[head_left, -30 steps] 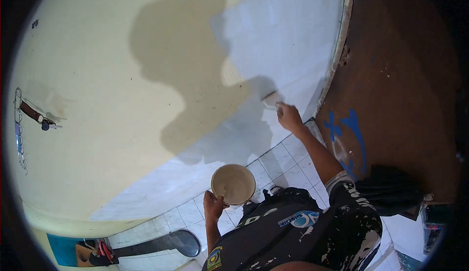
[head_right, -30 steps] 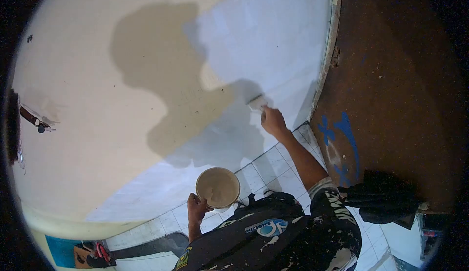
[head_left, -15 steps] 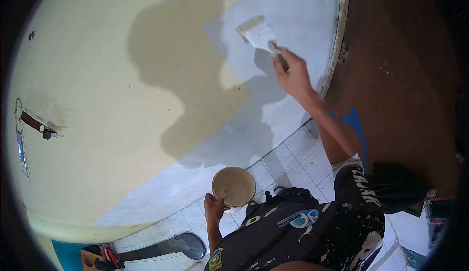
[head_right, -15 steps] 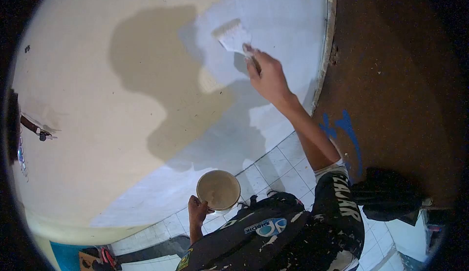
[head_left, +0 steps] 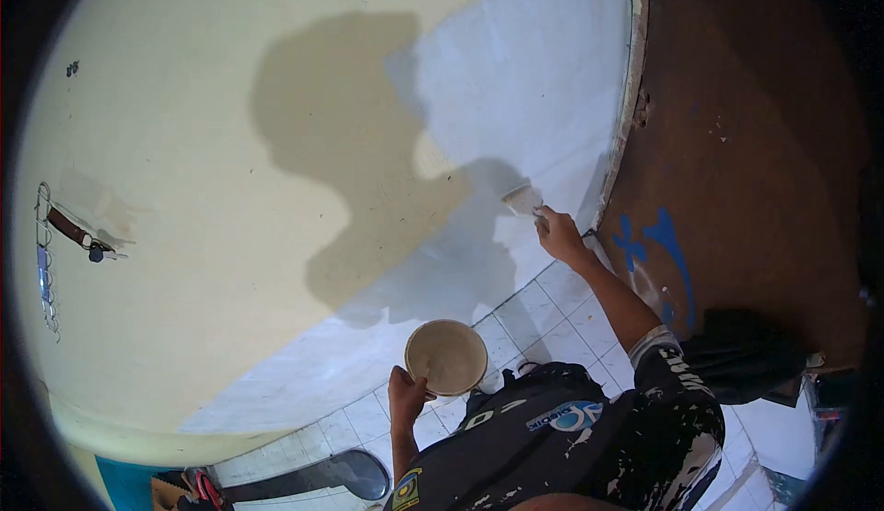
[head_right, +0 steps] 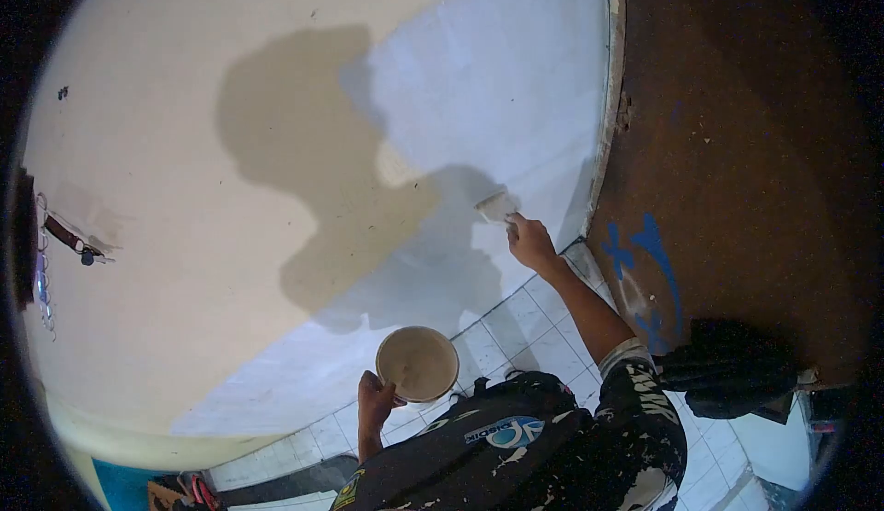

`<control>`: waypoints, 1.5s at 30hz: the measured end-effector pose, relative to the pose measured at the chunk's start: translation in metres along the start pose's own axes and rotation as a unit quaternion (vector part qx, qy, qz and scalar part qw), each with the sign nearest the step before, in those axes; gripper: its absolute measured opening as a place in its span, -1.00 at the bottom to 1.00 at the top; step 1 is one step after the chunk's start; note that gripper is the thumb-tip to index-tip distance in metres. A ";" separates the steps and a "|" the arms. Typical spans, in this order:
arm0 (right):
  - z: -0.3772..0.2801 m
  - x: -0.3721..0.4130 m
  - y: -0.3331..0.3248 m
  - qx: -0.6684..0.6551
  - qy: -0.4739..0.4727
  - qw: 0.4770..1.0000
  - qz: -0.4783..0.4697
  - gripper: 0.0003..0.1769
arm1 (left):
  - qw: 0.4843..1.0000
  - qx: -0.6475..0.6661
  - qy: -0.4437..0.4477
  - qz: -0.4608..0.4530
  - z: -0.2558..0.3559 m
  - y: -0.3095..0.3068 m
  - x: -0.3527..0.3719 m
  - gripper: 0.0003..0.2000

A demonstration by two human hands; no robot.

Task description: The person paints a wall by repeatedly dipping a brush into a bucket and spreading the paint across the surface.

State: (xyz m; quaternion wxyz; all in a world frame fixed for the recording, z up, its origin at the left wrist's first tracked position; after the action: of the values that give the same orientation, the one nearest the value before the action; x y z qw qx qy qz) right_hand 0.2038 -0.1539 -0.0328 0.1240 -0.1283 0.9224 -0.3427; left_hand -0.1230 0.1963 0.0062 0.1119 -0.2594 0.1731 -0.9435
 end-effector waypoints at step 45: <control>-0.148 0.248 0.010 -0.411 0.171 0.854 -0.271 -0.63 | 0.995 -0.048 0.087 -0.006 -0.025 -0.025 0.099 -0.76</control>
State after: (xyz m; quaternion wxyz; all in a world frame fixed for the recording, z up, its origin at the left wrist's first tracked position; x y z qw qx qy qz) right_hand -0.0764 -0.1372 0.0341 -0.1972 -0.3521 0.9145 0.0308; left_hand -0.2229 0.1963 0.0401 0.0779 -0.1828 0.2254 -0.9538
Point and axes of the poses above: each hand's wrist, its own x-axis away from the middle knuckle, its own y-axis out of the palm, z = x × y, the point moved 1 cm from there along -x, towards the middle knuckle, and after that the axes turned 13 degrees about -z, right-handed, at the moved point
